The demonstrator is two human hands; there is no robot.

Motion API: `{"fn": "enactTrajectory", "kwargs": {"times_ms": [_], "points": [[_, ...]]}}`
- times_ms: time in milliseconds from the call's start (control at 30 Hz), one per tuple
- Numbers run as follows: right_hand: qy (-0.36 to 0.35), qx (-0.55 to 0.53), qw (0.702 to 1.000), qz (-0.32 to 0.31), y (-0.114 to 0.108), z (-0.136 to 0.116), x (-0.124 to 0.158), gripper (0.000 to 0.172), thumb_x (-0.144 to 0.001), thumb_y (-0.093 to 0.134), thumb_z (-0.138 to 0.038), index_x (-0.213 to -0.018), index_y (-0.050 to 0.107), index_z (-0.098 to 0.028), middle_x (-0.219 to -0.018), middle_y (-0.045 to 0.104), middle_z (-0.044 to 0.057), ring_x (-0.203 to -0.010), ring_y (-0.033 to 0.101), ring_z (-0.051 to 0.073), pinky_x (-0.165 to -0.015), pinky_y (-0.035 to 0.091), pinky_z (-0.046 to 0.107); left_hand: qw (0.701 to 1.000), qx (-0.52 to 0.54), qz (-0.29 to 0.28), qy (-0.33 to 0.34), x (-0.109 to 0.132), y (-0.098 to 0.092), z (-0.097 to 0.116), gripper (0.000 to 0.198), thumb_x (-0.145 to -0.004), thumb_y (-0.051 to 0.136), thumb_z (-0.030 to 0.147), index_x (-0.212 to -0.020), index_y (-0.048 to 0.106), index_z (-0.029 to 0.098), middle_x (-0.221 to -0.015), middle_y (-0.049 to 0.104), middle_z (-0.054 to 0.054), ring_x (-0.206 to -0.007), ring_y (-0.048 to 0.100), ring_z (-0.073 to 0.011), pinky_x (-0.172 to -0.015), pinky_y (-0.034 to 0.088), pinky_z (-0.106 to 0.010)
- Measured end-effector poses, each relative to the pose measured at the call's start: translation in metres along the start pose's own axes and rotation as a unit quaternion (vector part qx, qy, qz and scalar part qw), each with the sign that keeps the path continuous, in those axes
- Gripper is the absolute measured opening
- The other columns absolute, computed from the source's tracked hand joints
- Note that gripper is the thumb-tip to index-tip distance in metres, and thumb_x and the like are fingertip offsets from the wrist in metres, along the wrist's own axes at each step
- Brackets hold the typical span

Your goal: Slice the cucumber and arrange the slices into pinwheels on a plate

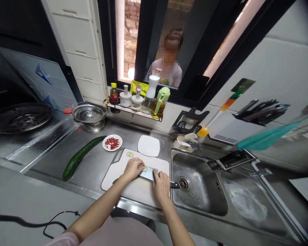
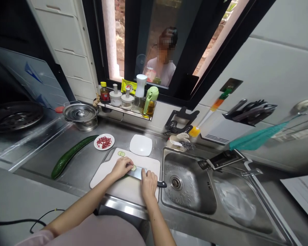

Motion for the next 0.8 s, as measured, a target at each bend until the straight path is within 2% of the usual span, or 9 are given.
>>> {"fn": "enactTrajectory", "kwargs": {"times_ms": [133,200,300,400,500,667,800], "points": [[0.028,0.012,0.999,-0.011,0.002,0.014,0.006,0.041,-0.087,0.053,-0.017,-0.126,0.058,-0.023,-0.097,0.06,0.008,-0.091,0.052,0.022,-0.08,0.03,0.032,0.986,0.074,0.046,-0.144,-0.011,0.0,-0.034,0.012,-0.08,0.061,0.025,-0.086,0.07,0.02,-0.081,0.07,-0.001,-0.076,0.062,-0.0142,-0.07,0.042,-0.024],[0.044,0.015,0.999,-0.017,0.002,0.021,0.01,0.042,-0.086,0.053,-0.016,-0.126,0.058,-0.023,-0.097,0.061,0.008,-0.092,0.053,0.021,-0.08,0.03,0.031,0.971,0.064,0.081,-0.214,-0.017,-0.006,-0.056,0.011,-0.08,0.062,0.026,-0.086,0.069,0.02,-0.082,0.071,-0.001,-0.077,0.062,-0.0145,-0.069,0.041,-0.023],[0.066,0.016,0.997,-0.028,0.003,0.029,0.015,0.043,-0.084,0.055,-0.015,-0.126,0.058,-0.024,-0.097,0.062,0.007,-0.093,0.054,0.021,-0.081,0.031,0.03,0.957,0.027,0.089,-0.274,-0.028,-0.012,-0.083,0.008,-0.079,0.064,0.027,-0.084,0.068,0.022,-0.085,0.072,-0.001,-0.082,0.063,-0.0164,-0.074,0.04,-0.026],[0.083,0.015,0.996,-0.041,0.006,0.034,0.02,0.044,-0.083,0.055,-0.015,-0.126,0.059,-0.024,-0.099,0.062,0.007,-0.095,0.055,0.021,-0.081,0.031,0.03,0.952,-0.007,0.075,-0.295,-0.037,-0.012,-0.099,0.008,-0.079,0.064,0.024,-0.086,0.066,0.023,-0.087,0.072,-0.002,-0.089,0.064,-0.0186,-0.083,0.038,-0.03],[0.094,0.013,0.994,-0.049,0.007,0.037,0.023,0.045,-0.083,0.055,-0.014,-0.127,0.058,-0.025,-0.099,0.063,0.006,-0.096,0.055,0.021,-0.082,0.032,0.03,0.952,-0.039,0.068,-0.297,-0.043,-0.011,-0.106,0.013,-0.079,0.061,0.022,-0.092,0.065,0.023,-0.091,0.071,-0.003,-0.095,0.063,-0.0208,-0.088,0.036,-0.033],[0.105,0.003,0.993,-0.057,0.01,0.041,0.025,0.045,-0.083,0.056,-0.016,-0.127,0.059,-0.025,-0.099,0.063,0.006,-0.098,0.055,0.021,-0.083,0.032,0.029,0.952,-0.088,0.062,-0.287,-0.046,-0.008,-0.107,0.021,-0.079,0.055,0.018,-0.097,0.064,0.024,-0.094,0.07,-0.005,-0.096,0.061,-0.0226,-0.088,0.035,-0.036],[0.108,-0.004,0.993,-0.053,0.012,0.043,0.024,0.045,-0.082,0.057,-0.016,-0.126,0.059,-0.025,-0.1,0.063,0.007,-0.098,0.055,0.021,-0.083,0.032,0.029,0.952,-0.126,0.078,-0.267,-0.043,-0.011,-0.101,0.015,-0.08,0.055,0.021,-0.088,0.068,0.022,-0.098,0.069,-0.009,-0.096,0.06,-0.0247,-0.087,0.035,-0.038]]}}
Point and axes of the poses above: each hand's wrist, its own x-axis away from the middle knuckle, its own y-axis out of the palm, z = x × y, the point moved 7 cm from there along -x, towards the middle knuckle
